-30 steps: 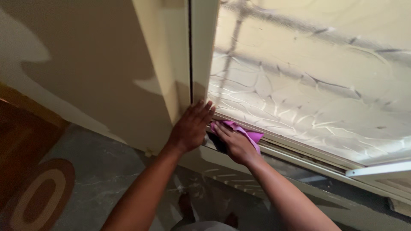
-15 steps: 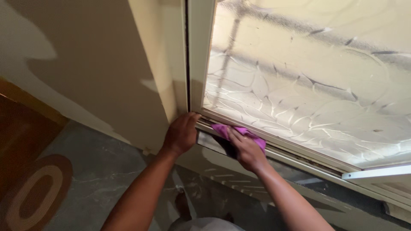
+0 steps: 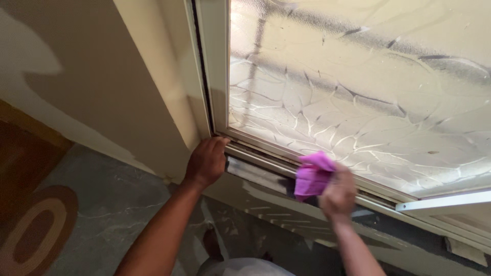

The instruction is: The person wipes a frosted glass window and its metal frame using a pink cloth. They clean the glass surface with vertical and horizontal strokes, then focus on the bottom track and frame edges.

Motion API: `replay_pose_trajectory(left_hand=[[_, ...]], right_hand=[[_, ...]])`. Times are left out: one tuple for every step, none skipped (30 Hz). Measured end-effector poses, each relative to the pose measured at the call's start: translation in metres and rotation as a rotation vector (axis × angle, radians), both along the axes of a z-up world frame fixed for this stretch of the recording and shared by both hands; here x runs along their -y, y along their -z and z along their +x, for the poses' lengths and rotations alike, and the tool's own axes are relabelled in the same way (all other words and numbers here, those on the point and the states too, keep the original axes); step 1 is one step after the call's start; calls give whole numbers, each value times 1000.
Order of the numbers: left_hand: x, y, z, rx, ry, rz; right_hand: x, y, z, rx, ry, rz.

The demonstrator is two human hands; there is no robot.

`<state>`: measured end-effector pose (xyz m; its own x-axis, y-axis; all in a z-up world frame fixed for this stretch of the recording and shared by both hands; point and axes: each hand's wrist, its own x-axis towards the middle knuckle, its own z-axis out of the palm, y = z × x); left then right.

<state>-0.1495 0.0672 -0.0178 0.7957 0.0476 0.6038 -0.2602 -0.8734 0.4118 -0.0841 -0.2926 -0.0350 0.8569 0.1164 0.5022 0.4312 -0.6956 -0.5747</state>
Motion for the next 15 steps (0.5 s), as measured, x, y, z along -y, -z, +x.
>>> replay_pose_trajectory(left_hand=[[2, 0, -2, -8, 9, -5], [6, 0, -2, -25, 23, -4], [11, 0, 1, -39, 43, 0], [16, 1, 4, -53, 64, 4], [22, 3, 9, -34, 77, -4], [29, 5, 14, -15, 90, -12], [35, 7, 20, 8, 102, -21], [39, 8, 25, 6, 124, -29], [41, 9, 26, 0, 140, -36], [43, 10, 27, -5, 155, -42], [42, 10, 28, -2, 164, -34], [41, 9, 30, 1, 174, -26], [41, 9, 30, 6, 179, -19], [39, 8, 30, -8, 172, -21], [35, 7, 31, -19, 162, -20]], right_hand=[[21, -3, 2, -2, 87, -27], [33, -5, 2, -5, 174, -54], [40, -6, -1, 83, 150, -127], [50, -11, -6, 168, 125, -201], [58, -14, -11, 252, 105, -280], [56, -12, -15, 246, 81, -326], [51, -9, -17, 243, 58, -371], [46, -4, -18, 240, 34, -417], [38, 3, -19, 127, 56, -419], [29, 11, -20, 14, 77, -419], [20, 19, -20, -98, 95, -416], [12, 26, -21, -75, 123, -408], [5, 30, -21, -50, 147, -402], [0, 33, -21, -24, 171, -396], [-6, 34, -22, -2, 176, -390]])
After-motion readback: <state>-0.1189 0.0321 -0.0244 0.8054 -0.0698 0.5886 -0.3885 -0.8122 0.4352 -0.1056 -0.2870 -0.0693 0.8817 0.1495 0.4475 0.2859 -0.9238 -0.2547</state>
